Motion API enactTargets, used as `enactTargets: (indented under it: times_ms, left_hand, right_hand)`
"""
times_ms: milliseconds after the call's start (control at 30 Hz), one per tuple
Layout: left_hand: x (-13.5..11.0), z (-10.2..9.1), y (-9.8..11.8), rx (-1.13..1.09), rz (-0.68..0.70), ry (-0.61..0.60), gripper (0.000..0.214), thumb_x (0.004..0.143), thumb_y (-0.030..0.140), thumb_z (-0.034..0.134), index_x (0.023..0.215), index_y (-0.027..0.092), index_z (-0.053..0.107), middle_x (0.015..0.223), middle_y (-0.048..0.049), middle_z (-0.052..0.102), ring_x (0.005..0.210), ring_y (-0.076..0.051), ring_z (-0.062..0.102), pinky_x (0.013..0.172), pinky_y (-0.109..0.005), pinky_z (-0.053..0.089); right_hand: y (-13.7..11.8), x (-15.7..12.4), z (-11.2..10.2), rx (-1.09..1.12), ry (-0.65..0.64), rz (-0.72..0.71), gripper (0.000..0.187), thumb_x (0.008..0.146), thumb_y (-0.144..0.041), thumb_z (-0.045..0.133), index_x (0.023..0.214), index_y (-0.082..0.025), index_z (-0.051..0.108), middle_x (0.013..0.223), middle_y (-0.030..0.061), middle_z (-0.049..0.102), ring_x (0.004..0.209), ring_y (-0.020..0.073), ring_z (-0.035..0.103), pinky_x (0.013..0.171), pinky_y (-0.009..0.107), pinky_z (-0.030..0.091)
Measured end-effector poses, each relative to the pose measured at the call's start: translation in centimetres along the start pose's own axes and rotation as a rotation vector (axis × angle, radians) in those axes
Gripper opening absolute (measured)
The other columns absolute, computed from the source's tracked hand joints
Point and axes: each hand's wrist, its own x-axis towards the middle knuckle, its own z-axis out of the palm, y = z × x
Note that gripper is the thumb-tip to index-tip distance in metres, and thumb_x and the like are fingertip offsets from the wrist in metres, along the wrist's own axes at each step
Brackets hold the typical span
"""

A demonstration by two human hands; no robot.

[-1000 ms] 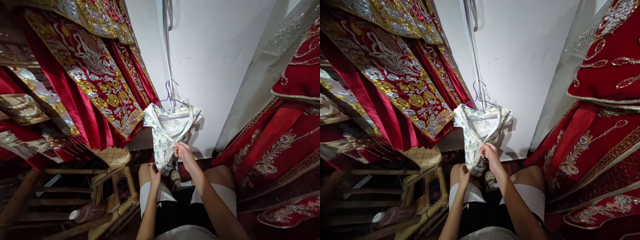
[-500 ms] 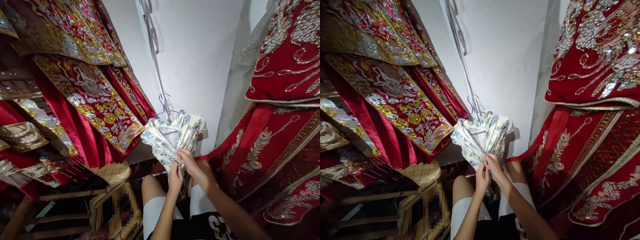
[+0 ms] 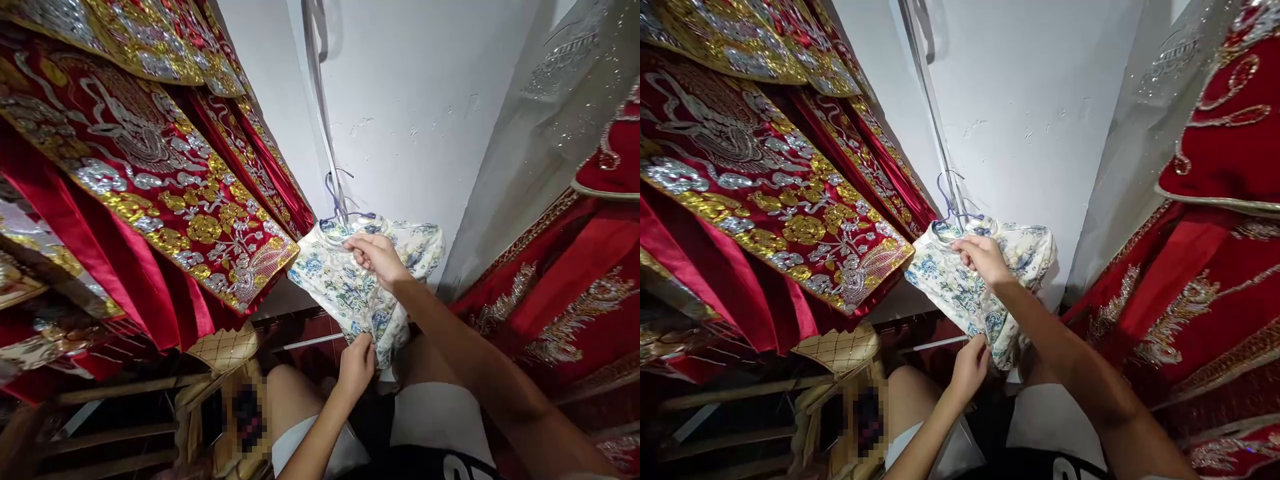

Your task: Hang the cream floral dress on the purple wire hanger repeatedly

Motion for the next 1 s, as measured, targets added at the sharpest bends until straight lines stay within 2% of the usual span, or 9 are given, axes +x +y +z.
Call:
enactTargets:
  times_ms: [133,233,367,433,533,700,833,933,1000]
  left_hand:
    - [3.9,-4.8,2.1,-0.246,0.118,0.202,0.019,0.097,0.028,0.054,0.105,0.022,0.070,0.104,-0.0105,0.072,0.098,-0.024,0.067,0.089,-0.033,0.049]
    - [8.1,-9.3,5.0,-0.147,0.253,0.448,0.033,0.099,0.030,0.054,0.129,0.020,0.063,0.102,-0.0087,0.072,0.092,-0.020,0.067,0.089,-0.034,0.051]
    - [13.0,-13.4,8.9,0.042,0.449,0.353,0.031,0.103,0.032,0.048,0.127,0.019,0.063,0.109,-0.0080,0.072,0.095,-0.018,0.067,0.088,-0.032,0.051]
    - [14.2,-14.1,10.2,0.096,0.492,0.296,0.026,0.103,0.031,0.047,0.109,0.018,0.068,0.099,-0.0063,0.073,0.091,-0.017,0.068,0.083,-0.029,0.051]
    - [14.4,-14.4,10.8,0.147,0.507,0.352,0.025,0.103,0.028,0.048,0.094,0.016,0.068,0.087,-0.0043,0.071,0.082,-0.016,0.066,0.077,-0.027,0.049]
    - [13.3,-16.4,8.9,0.011,0.423,0.671,0.020,0.097,0.028,0.056,0.083,0.018,0.066,0.081,-0.0016,0.068,0.079,-0.016,0.062,0.079,-0.028,0.044]
    - [12.6,-19.8,4.7,-0.636,0.201,0.977,0.025,0.089,0.029,0.067,0.071,0.017,0.057,0.065,0.0044,0.051,0.061,-0.010,0.049,0.064,-0.020,0.040]
    - [11.7,-20.8,1.0,-1.211,-0.093,0.927,0.029,0.089,0.019,0.065,0.065,0.017,0.048,0.058,0.0062,0.046,0.055,-0.007,0.048,0.065,-0.018,0.044]
    - [10.7,-19.9,-1.0,-1.428,-0.266,0.873,0.029,0.092,0.012,0.056,0.065,0.017,0.047,0.057,0.0045,0.051,0.055,-0.008,0.053,0.070,-0.020,0.049]
  right_hand:
    - [0.9,-1.1,-1.4,-0.109,0.044,-0.030,0.024,0.075,-0.040,0.073,0.069,-0.017,0.070,0.045,-0.0048,0.049,0.041,0.0076,0.037,0.041,0.023,0.023]
    - [1.1,-2.1,-2.2,-0.151,0.086,-0.056,0.021,0.077,-0.037,0.070,0.067,-0.019,0.067,0.044,-0.0050,0.048,0.042,0.0086,0.037,0.043,0.024,0.024]
    - [0.5,-2.5,-2.4,-0.163,0.059,-0.047,0.021,0.078,-0.037,0.067,0.065,-0.020,0.064,0.043,-0.0068,0.038,0.042,0.0082,0.030,0.044,0.025,0.021]
    - [0.5,-2.2,-2.1,-0.109,0.035,-0.038,0.022,0.079,-0.038,0.067,0.067,-0.020,0.062,0.045,-0.0077,0.034,0.042,0.0079,0.027,0.044,0.025,0.020]
    - [1.7,-1.2,-1.5,-0.069,0.031,-0.025,0.024,0.077,-0.040,0.068,0.068,-0.020,0.061,0.047,-0.0083,0.031,0.043,0.0080,0.025,0.045,0.026,0.019]
    - [5.6,-0.4,-1.8,-0.287,0.102,-0.042,0.022,0.074,-0.038,0.064,0.062,-0.020,0.058,0.048,-0.0068,0.034,0.046,0.0090,0.023,0.046,0.027,0.017]
    - [7.9,-1.3,-4.4,-0.382,0.187,-0.007,0.025,0.068,-0.037,0.060,0.051,-0.021,0.052,0.045,-0.0071,0.028,0.046,0.0098,0.024,0.047,0.027,0.017]
    - [8.6,-2.9,-5.7,-0.316,0.167,-0.003,0.024,0.068,-0.037,0.060,0.051,-0.021,0.054,0.045,-0.0066,0.031,0.047,0.0096,0.026,0.048,0.027,0.019]
    - [8.9,-4.2,-5.6,-0.261,0.131,0.026,0.023,0.069,-0.036,0.060,0.053,-0.020,0.056,0.046,-0.0064,0.033,0.046,0.0094,0.027,0.049,0.027,0.020]
